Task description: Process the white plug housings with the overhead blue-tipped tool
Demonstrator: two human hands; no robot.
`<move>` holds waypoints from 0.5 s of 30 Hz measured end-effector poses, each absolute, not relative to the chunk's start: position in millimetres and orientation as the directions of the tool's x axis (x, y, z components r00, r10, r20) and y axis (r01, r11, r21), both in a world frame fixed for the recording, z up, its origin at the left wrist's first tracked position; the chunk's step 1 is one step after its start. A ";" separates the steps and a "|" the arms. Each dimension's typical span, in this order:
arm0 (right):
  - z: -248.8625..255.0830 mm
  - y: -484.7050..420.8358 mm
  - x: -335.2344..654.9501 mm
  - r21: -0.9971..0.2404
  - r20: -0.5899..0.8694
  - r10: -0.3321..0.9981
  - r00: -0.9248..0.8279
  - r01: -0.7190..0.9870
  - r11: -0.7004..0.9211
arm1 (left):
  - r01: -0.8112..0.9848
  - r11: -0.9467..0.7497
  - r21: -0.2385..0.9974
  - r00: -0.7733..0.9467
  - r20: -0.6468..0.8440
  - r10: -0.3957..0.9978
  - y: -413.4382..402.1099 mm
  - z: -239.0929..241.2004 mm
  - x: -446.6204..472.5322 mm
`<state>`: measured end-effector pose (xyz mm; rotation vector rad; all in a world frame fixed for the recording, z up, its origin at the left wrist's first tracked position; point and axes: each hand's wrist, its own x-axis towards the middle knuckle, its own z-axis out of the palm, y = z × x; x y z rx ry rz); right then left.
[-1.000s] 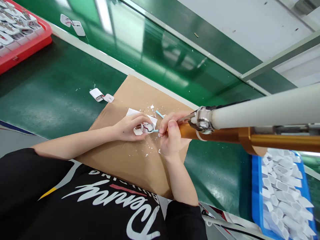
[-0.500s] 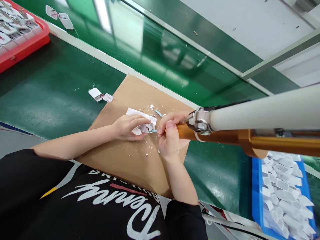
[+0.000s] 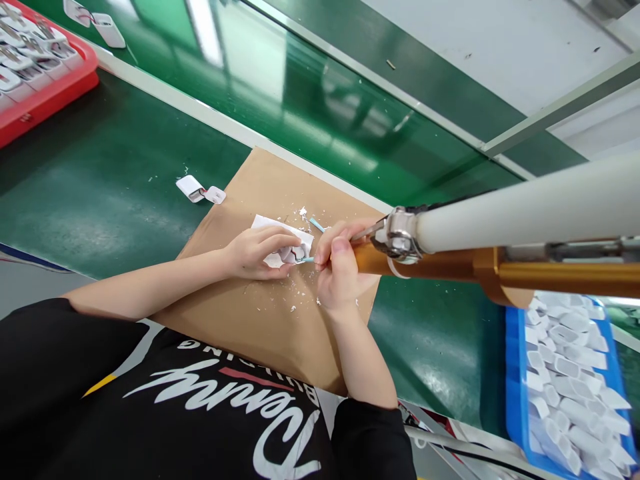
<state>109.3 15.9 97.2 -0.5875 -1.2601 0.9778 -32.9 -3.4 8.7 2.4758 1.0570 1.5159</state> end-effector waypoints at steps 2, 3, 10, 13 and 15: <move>97.5 16.1 108.9 -0.824 0.510 0.860 0.004 -0.284 0.490 | 0.517 -0.769 0.376 0.289 0.769 0.570 -3.4 9.0 -33.1; 97.6 16.2 108.8 -0.819 0.516 0.857 0.002 -0.292 0.493 | 0.516 -0.769 0.376 0.288 0.769 0.570 -3.3 9.0 -33.1; 98.3 15.4 108.4 -0.837 0.501 0.865 0.024 -0.239 0.492 | 0.517 -0.764 0.387 0.289 0.761 0.581 -3.1 7.3 -33.4; 98.0 15.5 108.9 -0.845 0.499 0.866 0.014 -0.214 0.490 | 0.525 -0.748 0.406 0.305 0.731 0.611 -3.4 6.0 -33.8; 97.7 16.0 109.3 -0.841 0.507 0.862 0.013 -0.212 0.498 | 0.528 -0.735 0.426 0.315 0.706 0.635 -3.7 5.0 -34.2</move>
